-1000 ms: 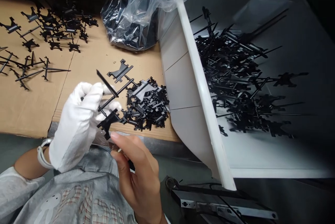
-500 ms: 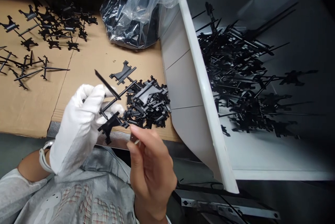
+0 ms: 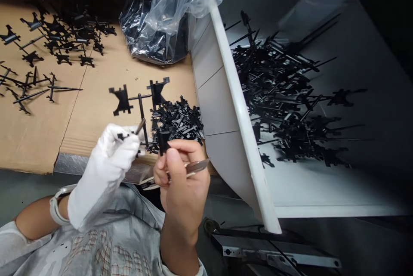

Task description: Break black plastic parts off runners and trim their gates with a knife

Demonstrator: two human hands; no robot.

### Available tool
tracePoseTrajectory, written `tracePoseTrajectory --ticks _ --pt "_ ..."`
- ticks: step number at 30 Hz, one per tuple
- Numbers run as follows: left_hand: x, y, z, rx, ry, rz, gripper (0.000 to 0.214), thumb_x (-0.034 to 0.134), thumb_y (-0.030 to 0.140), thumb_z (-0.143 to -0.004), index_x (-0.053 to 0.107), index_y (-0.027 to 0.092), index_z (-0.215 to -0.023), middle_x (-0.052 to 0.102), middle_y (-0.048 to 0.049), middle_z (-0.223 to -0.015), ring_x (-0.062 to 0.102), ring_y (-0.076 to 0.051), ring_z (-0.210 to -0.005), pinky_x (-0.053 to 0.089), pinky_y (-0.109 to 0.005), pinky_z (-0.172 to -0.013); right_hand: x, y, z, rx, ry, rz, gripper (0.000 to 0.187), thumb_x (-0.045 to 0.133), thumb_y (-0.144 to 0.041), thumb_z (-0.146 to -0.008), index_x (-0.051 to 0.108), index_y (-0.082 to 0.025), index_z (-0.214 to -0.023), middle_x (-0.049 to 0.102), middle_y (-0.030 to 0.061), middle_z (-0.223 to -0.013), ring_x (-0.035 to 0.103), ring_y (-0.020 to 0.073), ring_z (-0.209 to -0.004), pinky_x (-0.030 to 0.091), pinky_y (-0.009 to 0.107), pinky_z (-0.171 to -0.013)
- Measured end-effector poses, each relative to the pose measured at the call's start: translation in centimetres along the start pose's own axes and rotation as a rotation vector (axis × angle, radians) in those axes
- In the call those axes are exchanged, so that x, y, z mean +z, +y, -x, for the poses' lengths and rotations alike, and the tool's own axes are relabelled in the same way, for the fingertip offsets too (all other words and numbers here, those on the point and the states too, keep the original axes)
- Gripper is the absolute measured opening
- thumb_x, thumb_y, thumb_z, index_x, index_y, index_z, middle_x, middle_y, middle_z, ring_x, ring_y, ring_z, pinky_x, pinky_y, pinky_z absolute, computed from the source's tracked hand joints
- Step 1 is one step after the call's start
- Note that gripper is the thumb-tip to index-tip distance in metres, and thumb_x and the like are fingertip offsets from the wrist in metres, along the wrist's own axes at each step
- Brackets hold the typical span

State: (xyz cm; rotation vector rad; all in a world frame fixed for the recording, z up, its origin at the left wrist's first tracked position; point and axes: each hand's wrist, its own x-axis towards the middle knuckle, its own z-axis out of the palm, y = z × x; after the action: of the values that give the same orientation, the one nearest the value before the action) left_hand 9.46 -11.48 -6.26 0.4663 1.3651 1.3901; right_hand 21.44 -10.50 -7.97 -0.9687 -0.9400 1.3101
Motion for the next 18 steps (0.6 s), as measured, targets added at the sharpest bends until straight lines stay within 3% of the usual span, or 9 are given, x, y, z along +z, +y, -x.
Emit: tracePoseTrajectory --ticks 3,5,7,8,10,14,16,18 --pt "-2.4 0.8 -0.2 -0.036 -0.192 -0.190 0.031 0.098 0.040 -0.077 0.082 0.019 -0.093 0.082 -0.0033 -0.092 0.076 -0.013 -0.081 0.064 -0.014 -0.075 -1.2 -0.9 -1.3 0.037 -0.015 -0.034 0.015 0.072 -0.028 -0.100 0.062 -0.026 -0.089 0.039 -0.0129 -0.057 0.029 0.0059 -0.041 0.025 0.014 -0.036" --pt "-3.8 2.0 -0.5 -0.013 -0.108 -0.147 0.034 0.100 0.046 -0.077 0.084 0.025 -0.100 0.083 -0.0006 -0.100 0.080 -0.014 -0.083 0.068 -0.017 -0.075 -2.0 -1.6 -1.9 0.036 -0.071 0.022 0.019 0.071 -0.028 -0.098 0.060 -0.025 -0.084 0.032 -0.0132 -0.057 0.026 0.0060 -0.042 0.022 0.016 -0.036" --pt "-4.8 3.4 -1.0 0.112 -0.004 -0.068 0.031 0.095 0.048 -0.085 0.084 0.031 -0.109 0.082 0.0013 -0.127 0.083 -0.017 -0.110 0.070 -0.019 -0.089 -2.7 -2.2 -2.4 0.041 -0.160 0.133 0.020 0.071 -0.029 -0.097 0.061 -0.024 -0.081 0.034 -0.0120 -0.059 0.028 0.0065 -0.044 0.023 0.018 -0.038" --pt "-5.0 4.0 -1.3 0.162 0.034 -0.036 0.035 0.097 0.053 -0.081 0.085 0.031 -0.106 0.083 0.0006 -0.124 0.083 -0.019 -0.107 0.071 -0.022 -0.088 -2.8 -2.4 -2.6 0.053 -0.215 0.179 0.021 0.072 -0.031 -0.096 0.061 -0.024 -0.080 0.035 -0.0112 -0.059 0.030 0.0069 -0.046 0.025 0.019 -0.040" --pt "-5.0 4.7 -2.1 0.164 -0.108 -0.135 0.044 0.104 0.050 -0.070 0.086 0.029 -0.104 0.086 -0.0046 -0.117 0.086 -0.022 -0.093 0.071 -0.022 -0.079 -2.7 -2.8 -2.9 0.102 -0.332 0.230 0.024 0.073 -0.035 -0.096 0.060 -0.023 -0.079 0.038 -0.0103 -0.060 0.033 0.0078 -0.049 0.029 0.021 -0.043" --pt "-4.6 4.6 -3.3 -0.008 -0.552 -0.490 0.028 0.090 0.037 -0.076 0.088 0.021 -0.099 0.082 -0.0096 -0.078 0.074 -0.019 -0.058 0.059 -0.020 -0.052 -2.0 -3.0 -3.6 0.185 -0.468 0.251 0.031 0.076 -0.042 -0.097 0.058 -0.024 -0.080 0.041 -0.0099 -0.060 0.037 0.0091 -0.052 0.035 0.023 -0.048" --pt "-4.5 4.2 -3.3 -0.015 -0.628 -0.631 0.023 0.086 0.041 -0.081 0.088 0.020 -0.090 0.077 -0.0065 -0.068 0.064 -0.015 -0.052 0.051 -0.017 -0.047 -2.0 -2.7 -3.7 0.195 -0.487 0.240 0.033 0.075 -0.045 -0.099 0.058 -0.024 -0.081 0.043 -0.0091 -0.063 0.040 0.0096 -0.054 0.038 0.024 -0.051" --pt "-4.4 4.1 -3.0 -0.050 -0.595 -0.660 0.025 0.088 0.043 -0.081 0.087 0.018 -0.080 0.074 -0.0051 -0.065 0.056 -0.013 -0.049 0.046 -0.016 -0.045 -2.4 -2.4 -3.6 0.173 -0.472 0.217 0.033 0.073 -0.052 -0.102 0.062 -0.023 -0.089 0.048 -0.0073 -0.069 0.044 0.0104 -0.057 0.042 0.025 -0.054"
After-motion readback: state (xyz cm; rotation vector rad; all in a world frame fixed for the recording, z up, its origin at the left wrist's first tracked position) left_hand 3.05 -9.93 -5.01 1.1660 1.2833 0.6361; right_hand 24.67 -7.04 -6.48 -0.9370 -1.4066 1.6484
